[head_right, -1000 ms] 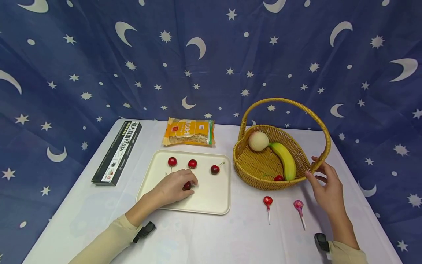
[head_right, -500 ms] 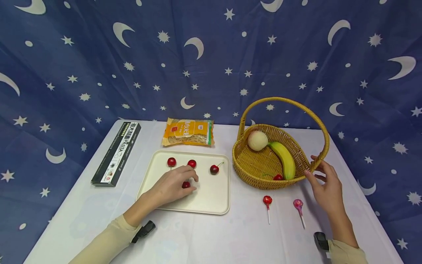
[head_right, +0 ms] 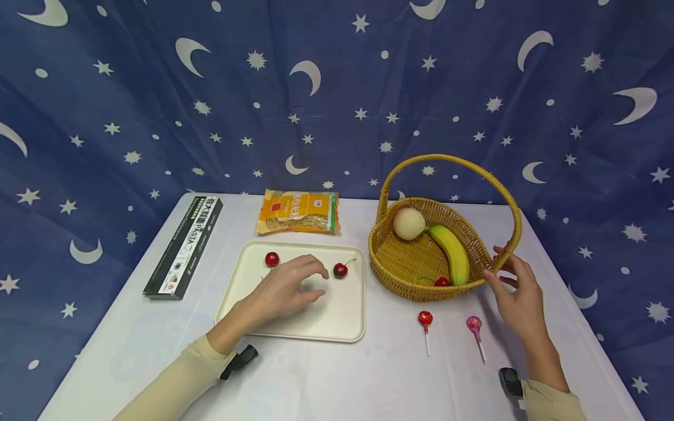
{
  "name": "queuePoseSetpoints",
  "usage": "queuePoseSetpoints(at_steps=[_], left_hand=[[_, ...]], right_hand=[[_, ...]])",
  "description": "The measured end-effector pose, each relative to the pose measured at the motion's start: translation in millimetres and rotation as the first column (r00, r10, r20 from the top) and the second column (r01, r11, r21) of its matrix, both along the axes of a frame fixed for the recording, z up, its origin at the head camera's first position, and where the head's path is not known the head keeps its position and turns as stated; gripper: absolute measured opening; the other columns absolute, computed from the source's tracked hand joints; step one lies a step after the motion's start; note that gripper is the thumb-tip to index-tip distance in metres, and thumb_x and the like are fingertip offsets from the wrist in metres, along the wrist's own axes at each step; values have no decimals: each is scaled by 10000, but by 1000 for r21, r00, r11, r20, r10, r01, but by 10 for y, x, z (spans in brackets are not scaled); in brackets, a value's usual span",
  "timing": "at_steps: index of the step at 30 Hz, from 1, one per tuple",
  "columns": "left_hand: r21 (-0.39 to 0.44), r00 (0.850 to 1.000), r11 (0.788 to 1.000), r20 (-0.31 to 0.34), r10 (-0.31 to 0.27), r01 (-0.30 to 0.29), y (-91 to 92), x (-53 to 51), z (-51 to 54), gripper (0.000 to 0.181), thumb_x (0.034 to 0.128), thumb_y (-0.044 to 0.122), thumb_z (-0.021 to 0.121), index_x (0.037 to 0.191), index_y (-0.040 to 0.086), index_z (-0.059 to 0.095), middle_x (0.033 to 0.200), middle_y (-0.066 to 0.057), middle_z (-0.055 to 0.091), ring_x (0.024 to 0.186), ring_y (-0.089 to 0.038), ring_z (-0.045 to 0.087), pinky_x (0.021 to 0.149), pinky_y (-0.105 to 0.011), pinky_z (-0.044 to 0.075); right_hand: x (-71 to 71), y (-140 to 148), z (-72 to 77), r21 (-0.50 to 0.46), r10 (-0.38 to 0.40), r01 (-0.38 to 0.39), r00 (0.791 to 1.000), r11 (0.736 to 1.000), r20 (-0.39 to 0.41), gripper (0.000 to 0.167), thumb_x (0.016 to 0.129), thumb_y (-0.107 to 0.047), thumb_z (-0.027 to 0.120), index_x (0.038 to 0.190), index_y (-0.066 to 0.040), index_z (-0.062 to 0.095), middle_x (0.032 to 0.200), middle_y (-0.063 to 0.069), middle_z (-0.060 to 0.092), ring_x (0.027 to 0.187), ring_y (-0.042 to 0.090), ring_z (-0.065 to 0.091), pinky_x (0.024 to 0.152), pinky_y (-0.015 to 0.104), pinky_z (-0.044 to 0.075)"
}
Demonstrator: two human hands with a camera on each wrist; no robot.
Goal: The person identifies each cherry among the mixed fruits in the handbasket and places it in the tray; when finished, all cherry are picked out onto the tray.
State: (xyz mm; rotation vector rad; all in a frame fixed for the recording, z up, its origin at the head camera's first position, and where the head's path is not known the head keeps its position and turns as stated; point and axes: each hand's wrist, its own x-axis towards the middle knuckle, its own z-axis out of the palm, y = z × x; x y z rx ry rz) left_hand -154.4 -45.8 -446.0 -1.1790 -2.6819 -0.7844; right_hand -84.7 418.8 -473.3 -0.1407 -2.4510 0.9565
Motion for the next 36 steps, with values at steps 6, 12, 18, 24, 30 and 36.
queuePoseSetpoints(at_steps=[6,12,18,24,30,36], left_hand=[[25,996,997,42,-78,77,230,-65,114,261,943,230,818,1179,175,722,1160,4,733,1041,-191,694,880,-334,584],[26,991,992,36,-127,126,498,-120,187,285,962,249,797,1227,183,716,1238,23,721,1002,-160,687,830,-274,573],[45,984,984,29,-176,175,746,-140,262,284,961,215,798,1229,149,732,1233,10,724,1148,-163,699,966,-327,595],[50,975,974,28,-222,220,959,-131,329,283,976,219,788,1241,139,728,1245,-11,717,1093,-179,701,923,-283,583],[16,970,970,19,-242,242,1181,-116,390,295,981,255,784,1256,165,729,1260,7,715,1126,-143,696,955,-233,571],[-9,962,962,1,-273,273,1431,-107,431,293,982,277,782,1261,208,725,1257,42,710,1072,-91,690,886,-148,544]], right_hand=[[3,-5,5,-3,0,0,1000,1000,-1,586,1002,-106,743,1551,-147,543,1363,91,583,1127,-256,427,892,-71,385],[5,-9,2,-6,20,-20,1000,1000,-3,585,1003,-91,738,1551,-135,539,1374,191,563,1134,-250,434,899,-69,382],[17,11,8,-11,40,-40,999,999,-19,573,1004,-86,734,1544,-136,549,1348,-28,577,1144,-237,451,903,-64,390],[32,17,2,-17,34,-35,999,999,-23,574,997,-85,744,1537,-139,558,1314,-236,513,1143,-235,460,901,-60,398],[39,14,-3,-15,21,-22,1000,1000,-15,570,1000,-83,739,1537,-133,556,1344,42,586,1144,-234,458,905,-57,402],[23,10,-1,-11,17,-17,1000,1000,-9,572,1000,-109,747,1538,-153,557,1364,39,589,1150,-230,456,910,-61,395]])
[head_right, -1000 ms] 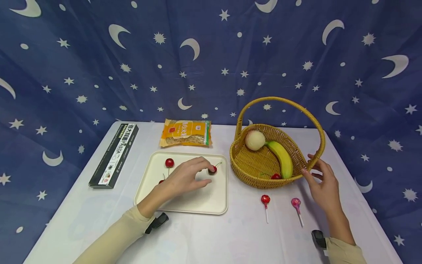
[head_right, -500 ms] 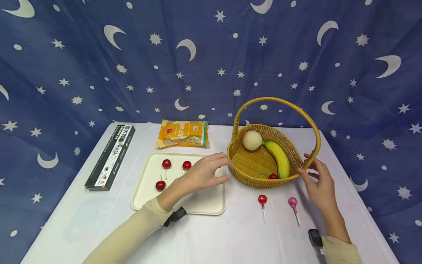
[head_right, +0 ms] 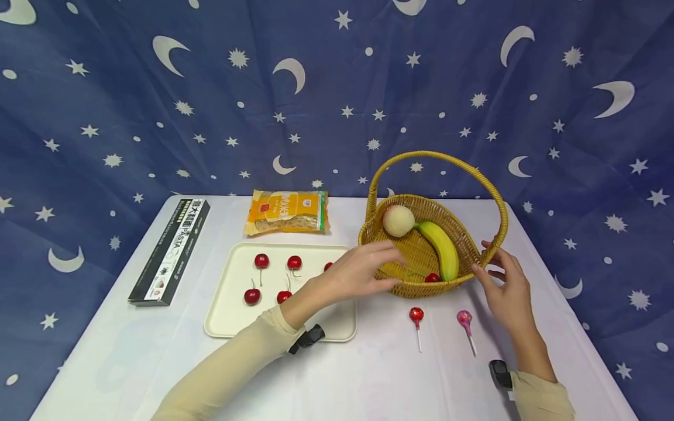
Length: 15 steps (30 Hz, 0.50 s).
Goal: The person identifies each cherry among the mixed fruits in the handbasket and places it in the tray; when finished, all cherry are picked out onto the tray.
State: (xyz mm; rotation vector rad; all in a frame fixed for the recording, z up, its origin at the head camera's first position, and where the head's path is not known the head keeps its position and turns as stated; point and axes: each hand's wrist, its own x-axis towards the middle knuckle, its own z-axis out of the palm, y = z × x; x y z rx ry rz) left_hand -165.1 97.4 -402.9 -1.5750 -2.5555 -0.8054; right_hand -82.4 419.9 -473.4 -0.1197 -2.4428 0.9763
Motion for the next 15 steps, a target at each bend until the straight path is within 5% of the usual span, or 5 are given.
queuePoseSetpoints(at_steps=[8,12,15], left_hand=[[5,1000,1000,5,-20,20,241,-5,30,292,995,301,770,1273,230,717,1273,77,697,1054,-37,654,863,-91,510],[5,1000,1000,2,-30,30,335,-11,19,289,993,304,771,1268,235,716,1269,73,700,1057,-28,646,845,-87,503],[10,999,999,12,-47,47,409,-26,9,291,997,308,769,1271,227,713,1261,71,702,1068,-24,642,851,-81,497]], right_hand=[[1,-22,14,1,9,-9,1000,1000,-11,564,1000,-101,745,1532,-144,563,1352,-47,587,1147,-233,460,908,-54,400],[1,-15,12,4,5,-5,1000,1000,-9,565,1002,-108,745,1534,-151,561,1392,34,600,1148,-244,445,905,-59,394],[-1,-23,9,2,-4,4,1000,1000,-5,564,1006,-104,737,1538,-145,555,1403,214,583,1147,-247,441,910,-59,389]])
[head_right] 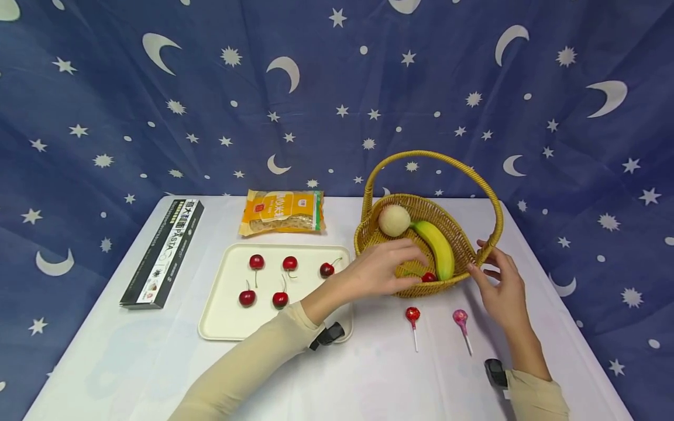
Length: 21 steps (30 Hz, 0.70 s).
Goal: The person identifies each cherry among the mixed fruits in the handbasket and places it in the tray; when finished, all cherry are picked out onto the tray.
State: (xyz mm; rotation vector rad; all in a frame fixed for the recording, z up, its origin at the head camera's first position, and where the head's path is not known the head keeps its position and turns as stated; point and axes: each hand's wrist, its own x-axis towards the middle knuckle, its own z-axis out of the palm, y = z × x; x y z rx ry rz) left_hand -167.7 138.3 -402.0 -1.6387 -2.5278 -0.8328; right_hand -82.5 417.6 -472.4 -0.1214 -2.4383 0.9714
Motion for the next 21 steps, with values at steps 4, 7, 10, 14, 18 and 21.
queuePoseSetpoints(at_steps=[4,7,10,14,18,21], left_hand=[[15,999,1000,42,-6,5,84,-36,-11,314,998,318,768,1288,215,709,1290,68,709,1122,-33,658,909,-78,493],[26,997,1000,76,-5,3,131,-57,-28,327,996,323,770,1298,215,707,1304,74,714,1181,-60,674,962,-82,483],[31,995,999,100,-11,7,168,-72,-48,341,994,330,771,1307,211,704,1300,80,717,1209,-93,679,980,-81,466],[20,990,1000,142,-26,23,230,-106,-71,390,984,348,781,1330,189,694,1302,66,719,1194,-107,674,960,-65,442],[-42,963,997,265,-52,65,307,-167,-96,560,959,427,794,1432,172,634,1361,13,709,1198,-111,661,923,-60,429],[-105,926,990,374,-45,91,366,-215,-111,706,940,509,785,1525,183,563,1424,-5,682,1220,-97,645,923,-81,446]], right_hand=[[-2,-7,14,1,-9,9,1000,1000,15,566,1016,-124,729,1549,-145,540,1410,246,579,1139,-255,427,908,-60,382],[5,-1,20,1,-8,8,1000,1000,22,571,1021,-135,724,1558,-149,530,1412,247,576,1138,-258,417,905,-63,382],[6,-3,23,-5,-11,11,1000,1000,22,573,1021,-136,724,1560,-156,529,1406,253,567,1141,-255,420,909,-65,382],[5,-3,26,-4,-11,11,1000,1000,23,572,1023,-142,722,1561,-159,528,1407,254,564,1142,-257,419,910,-63,382],[3,-2,21,1,-5,5,1000,1000,24,578,1023,-133,719,1565,-152,521,1398,240,579,1140,-263,415,906,-58,384],[2,-2,14,3,-1,1,1000,1000,23,580,1024,-127,718,1568,-152,517,1392,227,586,1139,-265,411,905,-56,379]])
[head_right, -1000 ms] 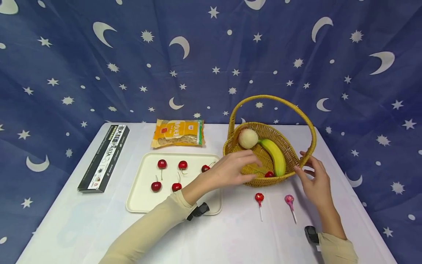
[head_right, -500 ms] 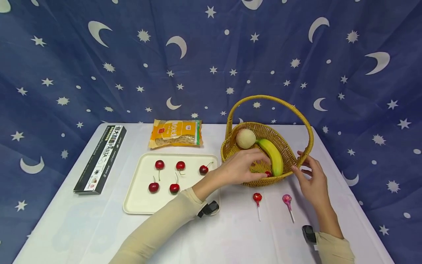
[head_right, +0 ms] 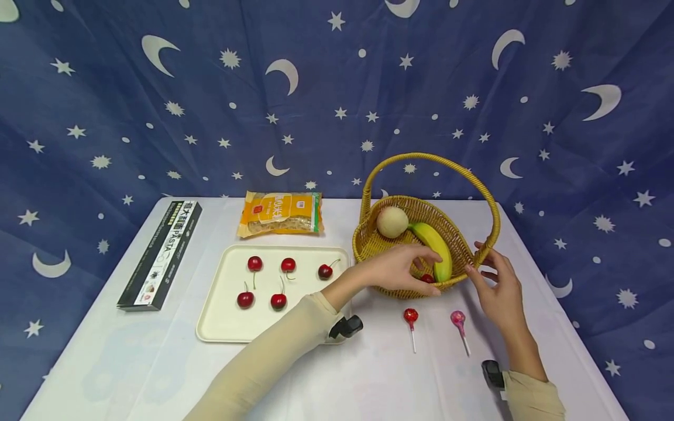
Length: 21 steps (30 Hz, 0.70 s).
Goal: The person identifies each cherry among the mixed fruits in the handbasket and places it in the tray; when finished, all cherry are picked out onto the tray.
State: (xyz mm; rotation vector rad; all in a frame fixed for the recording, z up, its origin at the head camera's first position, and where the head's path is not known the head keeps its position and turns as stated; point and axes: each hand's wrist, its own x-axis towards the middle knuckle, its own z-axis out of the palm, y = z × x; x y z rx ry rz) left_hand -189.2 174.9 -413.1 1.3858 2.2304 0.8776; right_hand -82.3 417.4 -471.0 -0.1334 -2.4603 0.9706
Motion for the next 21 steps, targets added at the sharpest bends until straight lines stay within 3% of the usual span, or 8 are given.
queuePoseSetpoints(at_steps=[4,9,12,15,21], left_hand=[[-99,990,995,137,27,-13,76,-32,6,750,989,630,642,1594,210,496,1528,29,620,1330,-71,615,1053,-174,497],[-235,958,972,275,84,-18,169,-54,38,720,1035,780,277,1621,388,422,1655,153,472,1541,-69,450,1276,-332,375],[-282,943,959,318,97,-4,224,-74,40,699,1016,812,188,1607,487,372,1679,199,410,1574,-58,394,1312,-366,321],[-303,930,953,352,109,3,263,-86,28,725,996,838,174,1610,496,351,1691,196,387,1572,-48,392,1315,-362,314],[-352,927,936,356,115,19,314,-87,-5,793,985,850,152,1644,442,317,1711,166,366,1573,-57,393,1310,-346,321]], right_hand=[[4,3,-4,-4,1,-1,1000,1000,-7,580,1020,-124,723,1564,-149,524,1405,231,586,1141,-262,416,908,-56,382],[10,-3,1,-4,-2,2,1000,1000,-15,576,1014,-125,731,1555,-141,535,1403,233,590,1144,-259,421,909,-57,386],[15,-10,3,-3,-3,3,1000,1000,-22,576,1011,-115,732,1553,-134,537,1392,223,592,1146,-255,429,912,-55,390],[18,-17,4,-3,1,-1,1000,1000,-30,575,1011,-101,729,1553,-131,539,1379,219,588,1152,-249,441,919,-49,396],[20,-22,4,-2,8,-8,999,1000,-32,570,1017,-109,723,1556,-145,539,1337,166,582,1153,-242,452,924,-41,400]])
